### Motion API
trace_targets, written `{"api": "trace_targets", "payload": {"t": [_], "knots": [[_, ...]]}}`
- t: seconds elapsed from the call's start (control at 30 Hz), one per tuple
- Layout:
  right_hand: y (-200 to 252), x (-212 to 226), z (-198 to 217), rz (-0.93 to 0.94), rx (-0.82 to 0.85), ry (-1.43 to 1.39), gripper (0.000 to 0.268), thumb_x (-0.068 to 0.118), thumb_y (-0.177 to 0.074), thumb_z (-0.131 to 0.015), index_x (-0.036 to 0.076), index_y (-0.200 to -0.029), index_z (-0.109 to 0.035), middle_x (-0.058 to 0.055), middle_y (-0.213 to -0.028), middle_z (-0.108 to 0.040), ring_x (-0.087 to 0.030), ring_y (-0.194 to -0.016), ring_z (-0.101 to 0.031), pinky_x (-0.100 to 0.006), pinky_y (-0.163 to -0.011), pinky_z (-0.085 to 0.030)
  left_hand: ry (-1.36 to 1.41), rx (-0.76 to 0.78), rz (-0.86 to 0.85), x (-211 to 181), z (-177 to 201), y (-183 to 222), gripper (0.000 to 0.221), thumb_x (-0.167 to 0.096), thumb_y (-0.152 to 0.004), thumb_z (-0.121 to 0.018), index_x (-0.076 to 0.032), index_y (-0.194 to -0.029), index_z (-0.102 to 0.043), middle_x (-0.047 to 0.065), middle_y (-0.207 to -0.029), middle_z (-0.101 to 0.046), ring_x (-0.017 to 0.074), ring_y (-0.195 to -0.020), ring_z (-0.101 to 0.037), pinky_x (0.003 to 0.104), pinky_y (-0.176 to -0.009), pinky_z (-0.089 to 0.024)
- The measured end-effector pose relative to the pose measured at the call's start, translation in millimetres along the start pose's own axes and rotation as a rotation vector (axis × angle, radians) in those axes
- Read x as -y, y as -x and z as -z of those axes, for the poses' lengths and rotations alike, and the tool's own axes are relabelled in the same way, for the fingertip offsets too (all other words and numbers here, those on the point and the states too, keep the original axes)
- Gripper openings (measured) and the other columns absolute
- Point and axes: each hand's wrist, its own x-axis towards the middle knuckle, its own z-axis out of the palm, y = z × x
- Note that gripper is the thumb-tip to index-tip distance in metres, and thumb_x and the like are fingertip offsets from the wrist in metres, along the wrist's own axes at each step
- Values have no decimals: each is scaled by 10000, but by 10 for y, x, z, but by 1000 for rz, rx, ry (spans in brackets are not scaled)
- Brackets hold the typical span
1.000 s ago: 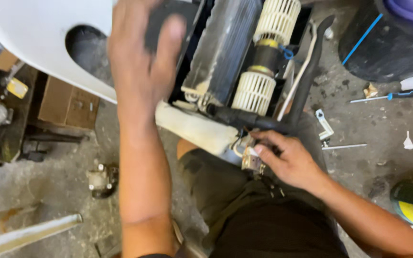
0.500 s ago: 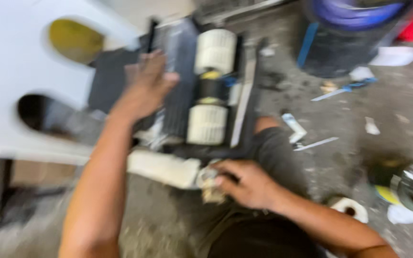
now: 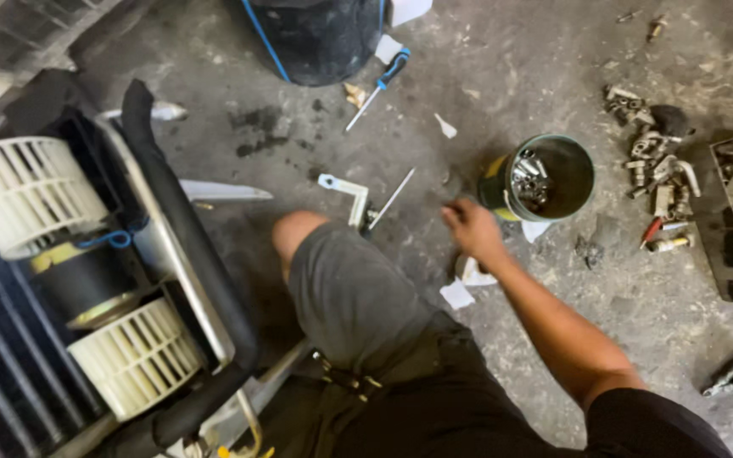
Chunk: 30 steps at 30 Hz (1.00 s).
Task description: The person assembles an electronic device by connecting wires, inserting a heat sink, and attaching a black plastic cover. They manipulate internal components and secure the casing while working on a white plastic chair in a workshop.
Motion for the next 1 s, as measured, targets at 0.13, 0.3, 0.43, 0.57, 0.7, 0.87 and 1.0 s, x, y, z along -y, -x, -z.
{"api": "trace_targets", "payload": {"t": [0.13, 0.3, 0.43, 0.57, 0.7, 0.87, 1.0], "knots": [[-120, -905, -92, -182, 137, 267, 354, 380, -931, -666, 76, -1090, -752, -215, -1034, -742, -403, -996, -704, -496, -840, -552, 104, -17, 114, 347, -22, -113, 792, -410, -1101, -668, 142, -1578, -362, 320, -1502, -481, 344, -1428, -497, 434, -1227, -371], [-112, -769, -522, -81, 193, 108, 357, 351, -882, -688, 88, -1117, -742, -190, -1060, -764, -367, -989, -731, -461, -860, -566, 37, -36, -143, -273, 141, -274, 878, -446, -1043, -685, 145, -1592, -338, 316, -1523, -456, 315, -1450, -462, 417, -1244, -336], [-837, 95, -705, 225, 51, 57, 361, 351, -909, -697, 54, -1114, -722, -215, -1044, -746, -387, -955, -721, -465, -810, -568, -396, -62, -370, -929, 337, -231, 956, -478, -914, -637, 110, -1593, -308, 300, -1645, -310, 361, -1522, -309, 543, -1202, -186], [-2199, 1384, -513, 342, -70, -400, 363, 373, -977, -691, 22, -1062, -662, -133, -823, -694, -276, -737, -629, -413, -671, -505, -437, -44, -287, -1428, 416, -179, 995, -578, -861, -594, 31, -1594, -309, 251, -1667, -283, 374, -1525, -266, 618, -1200, -108], [-3275, 2322, -26, 300, 141, -912, 611, 590, -968, -488, 207, -1424, -353, -110, -1333, -545, -309, -1028, -704, -498, -752, -604, -385, -10, -250, -1773, 520, -78, 913, -572, -896, -599, -37, -1585, -330, 223, -1656, -281, 372, -1535, -237, 617, -1189, -108], [-3671, 3148, 143, -228, 168, -825, 507, 482, -984, -711, 140, -1344, -605, -170, -1200, -654, -360, -1000, -666, -546, -856, -565, -283, -9, -176, -1657, 577, 13, 874, -505, -895, -650, -113, -1588, -290, 133, -1679, -228, 327, -1540, -220, 580, -1218, -73], [-3539, 3291, 128, -62, 119, -1143, 321, 103, -966, -626, -35, -1256, -631, -190, -1126, -754, -363, -956, -797, -565, -841, -619, -269, 31, -125, -1700, 629, 41, 870, -493, -885, -659, -136, -1581, -279, 97, -1678, -212, 318, -1517, -251, 564, -1218, -88]]}}
